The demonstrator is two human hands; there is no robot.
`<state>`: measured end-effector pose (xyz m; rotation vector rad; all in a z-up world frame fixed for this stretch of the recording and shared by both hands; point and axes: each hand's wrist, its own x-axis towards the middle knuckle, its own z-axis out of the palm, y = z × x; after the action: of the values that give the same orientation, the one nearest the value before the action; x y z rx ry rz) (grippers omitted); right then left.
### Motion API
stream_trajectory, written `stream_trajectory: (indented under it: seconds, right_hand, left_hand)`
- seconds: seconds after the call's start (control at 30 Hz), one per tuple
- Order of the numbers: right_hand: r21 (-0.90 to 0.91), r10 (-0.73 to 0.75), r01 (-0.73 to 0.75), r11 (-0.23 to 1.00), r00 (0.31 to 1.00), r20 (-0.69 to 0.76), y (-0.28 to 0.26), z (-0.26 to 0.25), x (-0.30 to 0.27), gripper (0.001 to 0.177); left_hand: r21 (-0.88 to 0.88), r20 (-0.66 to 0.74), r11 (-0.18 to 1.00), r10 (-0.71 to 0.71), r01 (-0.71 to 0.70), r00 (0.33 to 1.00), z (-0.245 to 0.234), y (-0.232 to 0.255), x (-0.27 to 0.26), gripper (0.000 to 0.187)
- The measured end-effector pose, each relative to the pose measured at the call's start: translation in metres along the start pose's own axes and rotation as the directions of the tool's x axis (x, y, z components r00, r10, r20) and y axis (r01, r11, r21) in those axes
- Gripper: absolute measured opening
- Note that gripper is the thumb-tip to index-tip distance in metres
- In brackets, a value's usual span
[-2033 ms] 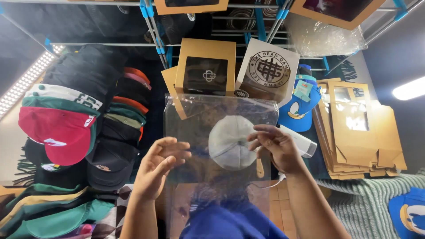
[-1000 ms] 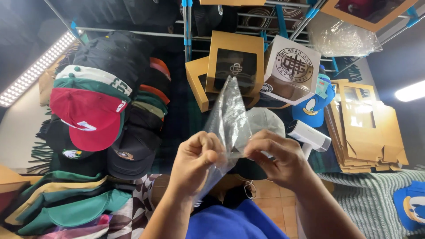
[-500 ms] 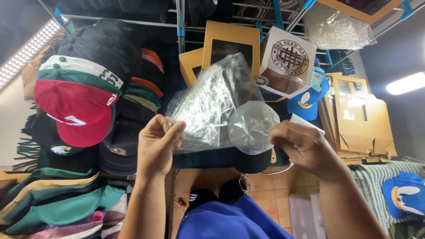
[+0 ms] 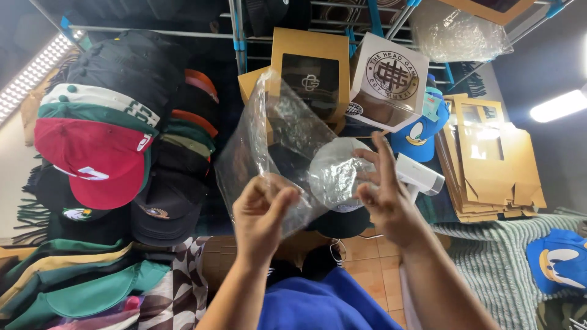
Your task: The person prepares hats for shipping by steaming them, brushing them with a small brush, placing them into plastic bags, and then putting the bagged hats into boxes.
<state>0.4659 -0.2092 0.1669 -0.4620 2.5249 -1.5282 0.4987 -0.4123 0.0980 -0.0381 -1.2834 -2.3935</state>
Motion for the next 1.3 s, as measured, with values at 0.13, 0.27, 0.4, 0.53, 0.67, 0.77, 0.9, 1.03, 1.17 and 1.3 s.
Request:
stream_trajectory:
  seconds: [0.13,0.27,0.4,0.53,0.67,0.77,0.9,1.03,1.17,1.3]
  right_hand:
    - [0.218,-0.006,0.025,0.976,0.996,-0.089,0.024,0.058,-0.014,0.113]
    - [0.409,0.081,0.017,0.913,0.972,-0.221,0.066,0.076,-0.017,0.059]
    - [0.152,0.088,-0.039,0.988,0.939,-0.333,0.065,0.055,-0.014,0.019]
    - [0.063,0.033,-0.009,0.998,0.919,-0.394,0.075,0.040,-0.001,0.016]
    - [0.211,0.125,-0.045,0.977,0.914,-0.386,0.075,0.010,0.007,0.020]
    - [0.184,0.151,-0.091,0.979,0.927,-0.342,0.077,-0.004,0.009,0.019]
    - [0.115,0.113,-0.074,0.991,0.920,-0.375,0.081,-0.018,0.011,0.015]
    - [0.061,0.112,-0.094,0.994,0.895,-0.432,0.076,-0.028,0.010,0.019]
    - [0.046,0.164,-0.160,0.986,0.892,-0.422,0.073,-0.037,0.012,0.016]
    - [0.028,0.226,-0.240,0.970,0.858,-0.461,0.071,-0.048,0.011,0.015]
  left_hand:
    - [0.021,0.076,1.000,0.014,-0.016,0.997,0.015,-0.018,-0.017,0.041]
    - [0.041,0.098,0.999,0.000,-0.004,0.995,0.013,-0.023,-0.018,0.039]
    - [0.039,0.029,0.998,-0.060,0.059,0.998,-0.004,-0.015,-0.010,0.036]
    - [0.035,-0.006,0.984,-0.176,0.176,0.984,-0.028,-0.008,-0.011,0.035]
    - [0.002,0.027,0.961,-0.278,0.278,0.960,-0.055,0.005,-0.007,0.034]
    - [0.052,0.054,0.943,-0.331,0.329,0.942,-0.071,0.020,-0.002,0.031]
    - [0.095,0.050,0.941,-0.331,0.326,0.942,-0.091,0.039,0.003,0.026]
    - [0.175,0.010,0.927,-0.339,0.332,0.941,-0.116,0.047,0.006,0.023]
    - [0.308,-0.011,0.873,-0.394,0.378,0.919,-0.142,0.056,0.015,0.021]
    - [0.419,0.073,0.870,-0.318,0.260,0.945,-0.156,0.066,0.033,0.023]
